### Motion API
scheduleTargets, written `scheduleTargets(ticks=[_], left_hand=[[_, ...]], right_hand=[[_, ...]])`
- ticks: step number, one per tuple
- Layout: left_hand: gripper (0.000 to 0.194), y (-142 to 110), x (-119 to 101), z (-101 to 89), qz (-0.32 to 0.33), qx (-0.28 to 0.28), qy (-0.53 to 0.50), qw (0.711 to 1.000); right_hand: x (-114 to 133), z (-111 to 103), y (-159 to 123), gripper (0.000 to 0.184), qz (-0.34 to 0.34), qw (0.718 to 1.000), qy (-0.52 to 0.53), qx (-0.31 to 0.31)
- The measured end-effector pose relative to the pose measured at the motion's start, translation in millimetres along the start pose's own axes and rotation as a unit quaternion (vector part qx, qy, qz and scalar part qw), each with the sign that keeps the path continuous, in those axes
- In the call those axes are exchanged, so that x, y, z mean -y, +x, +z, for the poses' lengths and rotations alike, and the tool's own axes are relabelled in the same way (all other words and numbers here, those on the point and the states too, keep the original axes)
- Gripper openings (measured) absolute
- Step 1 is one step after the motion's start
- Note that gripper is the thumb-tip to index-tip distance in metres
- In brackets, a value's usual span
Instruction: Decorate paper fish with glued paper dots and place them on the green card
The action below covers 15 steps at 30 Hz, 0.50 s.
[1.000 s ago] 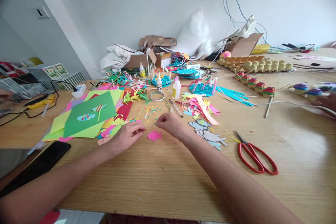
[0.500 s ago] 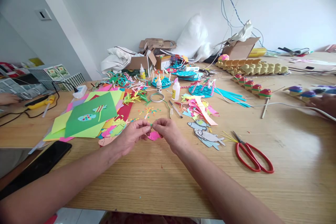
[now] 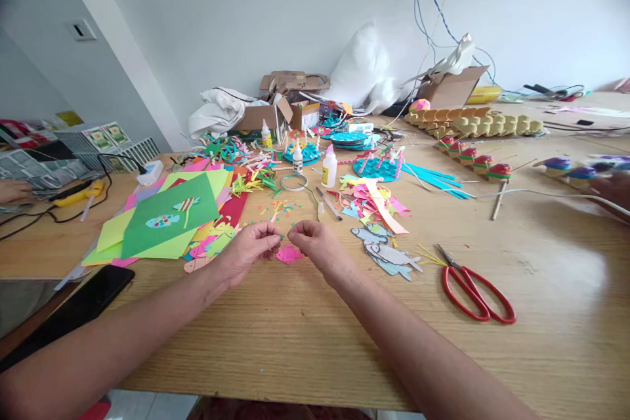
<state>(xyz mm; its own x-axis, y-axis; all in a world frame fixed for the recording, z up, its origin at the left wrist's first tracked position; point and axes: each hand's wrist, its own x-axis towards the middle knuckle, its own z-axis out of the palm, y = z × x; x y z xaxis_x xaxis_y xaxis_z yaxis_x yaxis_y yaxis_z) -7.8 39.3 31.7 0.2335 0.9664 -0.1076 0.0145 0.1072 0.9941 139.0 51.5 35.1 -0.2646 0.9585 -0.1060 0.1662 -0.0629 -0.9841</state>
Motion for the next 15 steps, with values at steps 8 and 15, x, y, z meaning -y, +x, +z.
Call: scheduleTargets(ticks=[8,15], left_hand=[[0.014,3.1,0.5,-0.3,0.011,0.012,0.046,0.999],[0.011,7.8,-0.3,-2.4,0.023,0.030,0.112,0.993]], right_hand=[[3.8,-11.9,5.0,0.011,-0.033,0.988,-0.148,0.021],[9.6,-17.7,8.2,0.015,-0.116,0.945,-0.303,0.031]])
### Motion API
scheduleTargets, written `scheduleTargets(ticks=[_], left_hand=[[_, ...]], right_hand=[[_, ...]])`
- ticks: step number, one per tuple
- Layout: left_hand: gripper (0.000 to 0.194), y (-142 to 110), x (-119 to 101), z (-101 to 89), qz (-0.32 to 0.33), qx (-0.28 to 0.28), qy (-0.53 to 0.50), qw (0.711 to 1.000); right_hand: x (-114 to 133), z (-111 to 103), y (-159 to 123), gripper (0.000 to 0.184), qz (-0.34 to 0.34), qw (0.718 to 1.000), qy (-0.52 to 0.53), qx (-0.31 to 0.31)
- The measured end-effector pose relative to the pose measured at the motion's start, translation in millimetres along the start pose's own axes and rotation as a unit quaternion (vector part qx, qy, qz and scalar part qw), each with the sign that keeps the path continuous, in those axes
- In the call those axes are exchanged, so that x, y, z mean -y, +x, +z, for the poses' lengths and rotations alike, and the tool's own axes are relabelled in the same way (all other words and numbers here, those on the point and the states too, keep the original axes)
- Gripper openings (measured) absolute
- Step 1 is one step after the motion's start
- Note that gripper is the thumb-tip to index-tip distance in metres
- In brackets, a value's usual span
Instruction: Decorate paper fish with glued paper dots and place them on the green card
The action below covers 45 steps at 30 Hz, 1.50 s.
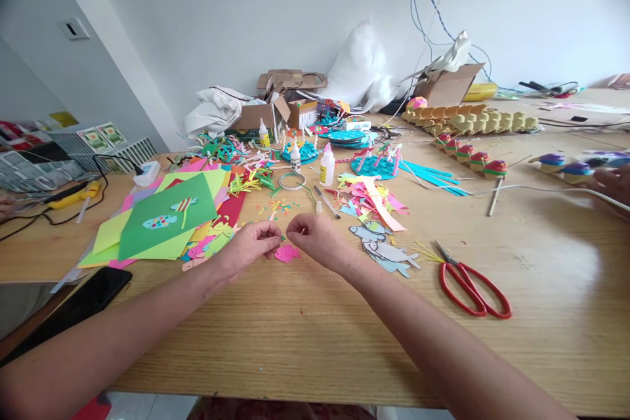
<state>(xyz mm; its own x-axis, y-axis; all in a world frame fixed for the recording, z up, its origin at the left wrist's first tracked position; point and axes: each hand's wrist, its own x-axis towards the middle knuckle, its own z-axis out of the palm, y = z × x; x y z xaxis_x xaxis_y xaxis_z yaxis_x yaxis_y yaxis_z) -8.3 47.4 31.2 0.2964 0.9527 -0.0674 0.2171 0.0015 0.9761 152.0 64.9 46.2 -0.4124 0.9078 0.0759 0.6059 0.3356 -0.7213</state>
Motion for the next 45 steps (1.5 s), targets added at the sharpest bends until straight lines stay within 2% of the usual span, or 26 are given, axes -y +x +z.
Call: scheduleTargets(ticks=[3,12,19,26,33,40,45], left_hand=[[0.010,0.6,-0.4,-0.6,0.000,-0.001,0.005,1.000],[0.009,2.9,0.9,-2.9,-0.013,0.013,0.060,0.998],[0.009,11.3,6.1,-8.9,0.015,0.042,0.148,0.988],[0.009,13.5,9.6,-11.5,0.029,0.059,0.184,0.981],[0.011,13.9,11.6,-10.4,0.016,0.062,0.177,0.982],[0.008,9.2,3.5,-8.4,-0.023,0.076,0.111,0.991],[0.009,8.3,2.4,-8.7,-0.030,0.072,0.111,0.991]], right_hand=[[0.8,0.7,0.0,0.015,0.003,1.000,-0.005,0.019],[-3.6,4.5,3.4,0.014,0.003,1.000,0.000,0.024],[-5.1,4.5,8.6,0.015,-0.009,0.999,-0.036,0.031],[-2.3,4.5,8.0,0.015,-0.003,0.997,-0.052,0.056],[-1.1,3.9,6.0,0.014,0.007,0.996,-0.040,0.075],[-1.3,3.5,6.1,0.013,0.020,0.995,-0.019,0.095],[-0.8,3.9,6.7,0.013,0.020,0.995,-0.015,0.093]])
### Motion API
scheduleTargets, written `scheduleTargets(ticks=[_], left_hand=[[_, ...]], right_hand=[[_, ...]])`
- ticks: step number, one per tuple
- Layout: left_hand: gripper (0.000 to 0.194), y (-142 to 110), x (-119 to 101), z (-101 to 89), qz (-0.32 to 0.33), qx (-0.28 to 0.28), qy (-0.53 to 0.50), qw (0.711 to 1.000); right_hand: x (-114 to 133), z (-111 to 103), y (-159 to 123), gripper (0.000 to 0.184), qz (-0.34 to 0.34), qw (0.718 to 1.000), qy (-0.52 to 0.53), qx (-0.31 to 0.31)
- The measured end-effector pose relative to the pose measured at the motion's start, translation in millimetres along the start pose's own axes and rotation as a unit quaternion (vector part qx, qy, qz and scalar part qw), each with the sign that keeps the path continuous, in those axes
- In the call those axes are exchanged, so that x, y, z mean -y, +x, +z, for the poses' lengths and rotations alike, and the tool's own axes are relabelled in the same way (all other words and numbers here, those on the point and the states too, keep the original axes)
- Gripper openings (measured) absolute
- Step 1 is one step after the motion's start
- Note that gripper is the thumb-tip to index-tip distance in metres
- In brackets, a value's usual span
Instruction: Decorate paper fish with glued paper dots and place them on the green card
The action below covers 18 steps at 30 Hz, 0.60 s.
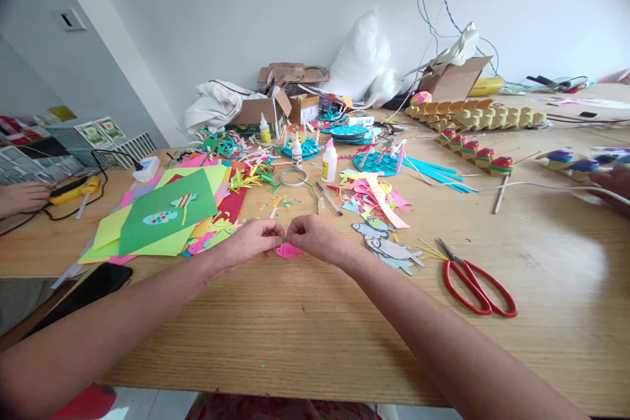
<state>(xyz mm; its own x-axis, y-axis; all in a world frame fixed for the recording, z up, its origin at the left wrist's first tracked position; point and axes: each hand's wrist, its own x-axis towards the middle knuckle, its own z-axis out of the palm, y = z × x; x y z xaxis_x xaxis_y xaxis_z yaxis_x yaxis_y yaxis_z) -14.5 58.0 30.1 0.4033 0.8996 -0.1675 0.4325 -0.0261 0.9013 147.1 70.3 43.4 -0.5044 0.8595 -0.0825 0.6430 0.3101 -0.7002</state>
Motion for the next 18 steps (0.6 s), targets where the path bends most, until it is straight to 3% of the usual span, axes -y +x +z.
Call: scheduleTargets(ticks=[18], left_hand=[[0.008,-0.5,-3.4,-0.5,-0.013,-0.002,0.009,1.000]], right_hand=[[-4.1,-0.1,7.4,0.013,-0.035,0.998,-0.042,0.007]])
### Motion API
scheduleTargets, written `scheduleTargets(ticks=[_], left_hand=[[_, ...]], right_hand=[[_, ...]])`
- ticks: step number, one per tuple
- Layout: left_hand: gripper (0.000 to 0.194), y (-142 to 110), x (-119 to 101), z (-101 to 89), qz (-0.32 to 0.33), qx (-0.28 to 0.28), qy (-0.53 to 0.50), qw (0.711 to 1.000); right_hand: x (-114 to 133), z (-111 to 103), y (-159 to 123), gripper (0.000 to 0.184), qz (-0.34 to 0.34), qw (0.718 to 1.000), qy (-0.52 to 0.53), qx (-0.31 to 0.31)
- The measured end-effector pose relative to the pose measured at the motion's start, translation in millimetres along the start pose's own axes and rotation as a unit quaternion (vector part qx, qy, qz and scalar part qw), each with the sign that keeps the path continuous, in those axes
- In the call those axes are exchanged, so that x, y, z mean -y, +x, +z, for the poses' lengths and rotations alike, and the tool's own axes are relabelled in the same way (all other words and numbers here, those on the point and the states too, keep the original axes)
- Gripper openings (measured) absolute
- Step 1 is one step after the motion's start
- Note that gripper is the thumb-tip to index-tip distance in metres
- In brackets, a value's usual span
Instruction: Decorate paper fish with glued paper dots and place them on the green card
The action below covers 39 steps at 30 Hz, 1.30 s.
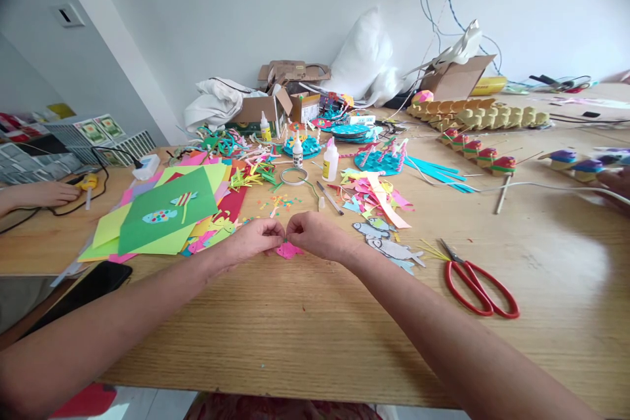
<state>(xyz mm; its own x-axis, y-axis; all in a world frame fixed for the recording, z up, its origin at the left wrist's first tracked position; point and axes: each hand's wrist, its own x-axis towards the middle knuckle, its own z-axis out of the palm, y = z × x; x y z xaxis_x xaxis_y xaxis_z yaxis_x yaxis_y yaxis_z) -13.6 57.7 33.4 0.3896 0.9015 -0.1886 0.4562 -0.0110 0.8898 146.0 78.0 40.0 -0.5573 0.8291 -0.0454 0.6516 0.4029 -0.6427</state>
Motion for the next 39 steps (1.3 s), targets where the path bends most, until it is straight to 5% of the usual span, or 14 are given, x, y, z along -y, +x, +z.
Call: scheduleTargets(ticks=[6,12,17,39], left_hand=[[0.007,-5.1,7.0,-5.4,0.056,-0.066,0.139,0.986],[0.021,-31.7,22.7,0.4,0.228,-0.066,0.380,0.894],[0.025,-35.4,37.4,8.4,0.267,-0.076,0.444,0.852],[0.024,-30.6,50.9,13.6,0.271,-0.082,0.481,0.830]], right_hand=[[-6.9,-1.6,6.3,0.014,-0.004,1.000,0.009,0.009],[-7.5,-3.7,15.0,0.012,0.027,0.998,-0.020,0.056],[-6.9,4.2,19.7,0.015,0.045,0.995,-0.038,0.076],[5.6,10.0,21.4,0.020,0.078,0.986,-0.120,0.087]])
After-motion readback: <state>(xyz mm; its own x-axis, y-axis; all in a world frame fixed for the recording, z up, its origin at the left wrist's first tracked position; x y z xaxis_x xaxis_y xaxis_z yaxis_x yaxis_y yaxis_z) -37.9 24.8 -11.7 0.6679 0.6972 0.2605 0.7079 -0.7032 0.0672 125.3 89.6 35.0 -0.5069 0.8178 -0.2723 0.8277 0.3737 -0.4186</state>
